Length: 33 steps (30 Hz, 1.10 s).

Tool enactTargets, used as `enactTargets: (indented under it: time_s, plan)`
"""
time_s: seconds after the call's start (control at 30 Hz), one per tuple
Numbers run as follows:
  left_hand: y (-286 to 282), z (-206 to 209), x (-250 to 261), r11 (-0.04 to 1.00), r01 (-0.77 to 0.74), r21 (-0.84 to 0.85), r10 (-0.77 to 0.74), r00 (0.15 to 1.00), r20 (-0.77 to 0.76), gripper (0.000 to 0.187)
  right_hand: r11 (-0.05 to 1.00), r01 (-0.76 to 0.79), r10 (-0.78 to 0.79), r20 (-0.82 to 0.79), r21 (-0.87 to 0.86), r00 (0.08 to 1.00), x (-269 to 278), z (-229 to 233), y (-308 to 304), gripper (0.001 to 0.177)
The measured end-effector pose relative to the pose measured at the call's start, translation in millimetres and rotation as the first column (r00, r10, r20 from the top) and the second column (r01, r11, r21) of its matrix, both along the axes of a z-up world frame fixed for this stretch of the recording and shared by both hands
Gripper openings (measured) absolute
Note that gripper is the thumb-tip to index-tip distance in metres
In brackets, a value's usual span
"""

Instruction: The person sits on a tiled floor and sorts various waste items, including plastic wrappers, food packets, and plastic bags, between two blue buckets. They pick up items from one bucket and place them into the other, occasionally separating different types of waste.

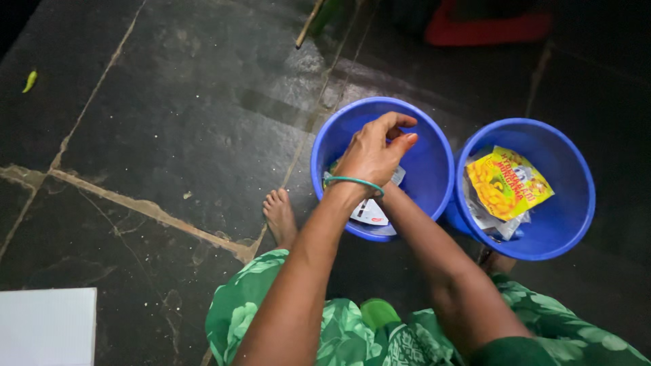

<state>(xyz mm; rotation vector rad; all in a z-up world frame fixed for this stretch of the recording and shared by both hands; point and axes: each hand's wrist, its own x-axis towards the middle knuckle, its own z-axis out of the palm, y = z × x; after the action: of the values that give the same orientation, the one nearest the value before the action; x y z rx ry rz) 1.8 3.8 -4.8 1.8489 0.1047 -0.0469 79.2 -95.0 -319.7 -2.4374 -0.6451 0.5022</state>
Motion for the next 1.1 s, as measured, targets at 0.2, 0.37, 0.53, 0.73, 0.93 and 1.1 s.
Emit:
enactTargets:
  time_s: [0.2,0.37,0.53,0.73,0.93,1.1]
  plan:
    - [11.6,0.9,-1.4,1.0,0.016,-0.009,-0.015,1.0,0.025,0.033,0.97,-0.02,0.014,0.027,0.242,1.0,-2.8,36.0,-41.4,0.032]
    - [9.3,-3.4,0.1,0.997,-0.001,-0.081,0.005,0.999,0.043,0.032,0.975,0.222,-0.222,0.081,0.006,0.972,-22.6,150.6,-100.0,0.027]
    - [11.1,-1.3,2.8,0.999,0.042,0.011,-0.042,0.999,0.017,0.031,0.869,0.38,-0.388,-0.04,0.318,0.921,-58.4,266.7,-205.4,0.022]
    - [1.5,-26.5,8.5,0.996,0.046,0.078,-0.042,0.998,-0.05,0.032,0.514,0.618,-0.71,-0.109,0.595,0.695,-85.9,249.9,-358.4,0.02]
    - [-10.0,-61.7,17.9,0.955,0.127,0.267,-0.131,0.991,-0.001,0.032,0.628,0.697,-0.742,-0.003,0.347,0.671,-41.7,177.2,-422.9,0.026]
    - [-20.2,-52.1,21.6,0.951,0.174,0.255,-0.146,0.982,-0.123,0.033,0.755,0.585,-0.581,0.11,-0.297,0.806,-46.5,188.5,-400.4,0.055]
